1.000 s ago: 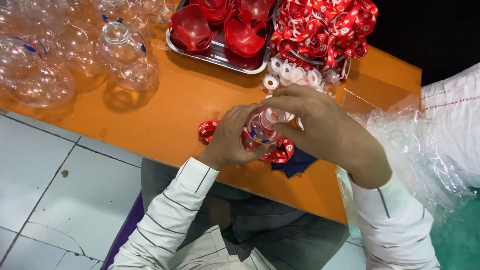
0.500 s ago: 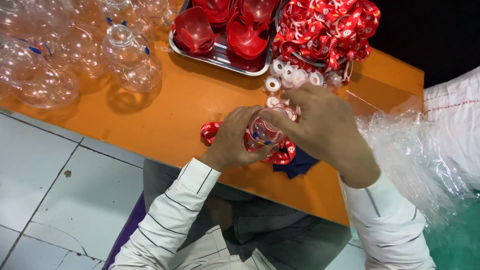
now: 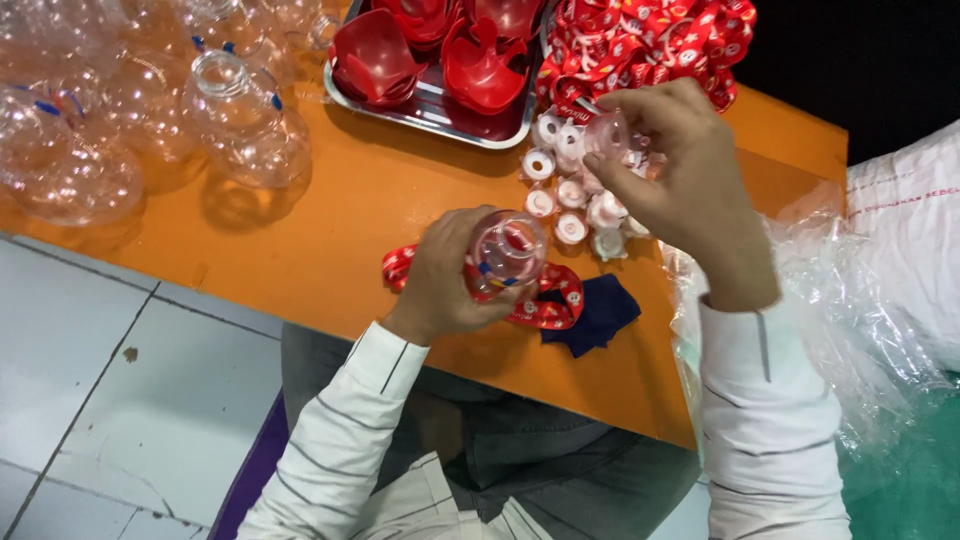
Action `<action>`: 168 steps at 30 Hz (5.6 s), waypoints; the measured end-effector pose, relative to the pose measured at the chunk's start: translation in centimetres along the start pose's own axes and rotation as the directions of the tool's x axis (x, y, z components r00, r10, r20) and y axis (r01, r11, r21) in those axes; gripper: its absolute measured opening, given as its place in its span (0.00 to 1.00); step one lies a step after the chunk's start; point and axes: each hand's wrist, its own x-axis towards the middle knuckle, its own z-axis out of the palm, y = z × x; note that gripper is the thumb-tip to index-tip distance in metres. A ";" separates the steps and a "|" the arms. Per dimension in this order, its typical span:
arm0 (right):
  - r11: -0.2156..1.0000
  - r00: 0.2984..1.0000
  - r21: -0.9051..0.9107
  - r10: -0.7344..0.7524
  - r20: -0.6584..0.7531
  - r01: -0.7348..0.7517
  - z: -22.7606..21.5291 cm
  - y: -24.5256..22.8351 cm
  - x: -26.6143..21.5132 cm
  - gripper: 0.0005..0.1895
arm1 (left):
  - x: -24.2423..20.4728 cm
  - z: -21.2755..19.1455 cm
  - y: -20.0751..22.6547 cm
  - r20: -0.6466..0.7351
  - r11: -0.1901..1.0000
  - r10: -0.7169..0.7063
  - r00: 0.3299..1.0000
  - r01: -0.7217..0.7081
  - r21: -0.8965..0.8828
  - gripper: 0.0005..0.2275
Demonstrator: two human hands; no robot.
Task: The person assembles a clear plastic bottle by inserting multiple small white circular pieces into the opening, then screws on a red cap. The person wraps the bottle in a clear plastic bag and attaches a red lanyard to the cap.
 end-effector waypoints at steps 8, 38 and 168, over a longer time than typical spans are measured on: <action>0.937 0.997 -0.343 -0.057 0.049 0.071 8.6 8.2 -0.4 0.22 | -0.4 0.2 -1.1 -0.023 0.995 -0.071 0.997 0.070 -0.070 0.35; 0.895 0.976 -0.415 0.081 -0.203 -0.161 14.0 11.0 0.9 0.10 | 0.1 0.3 -0.2 -0.020 0.993 -0.096 0.995 0.095 -0.065 0.33; 0.979 0.907 -0.008 0.192 0.376 -0.204 1.5 -4.5 -1.3 0.13 | -0.2 1.2 0.1 0.057 1.000 0.006 0.998 -0.005 -0.021 0.31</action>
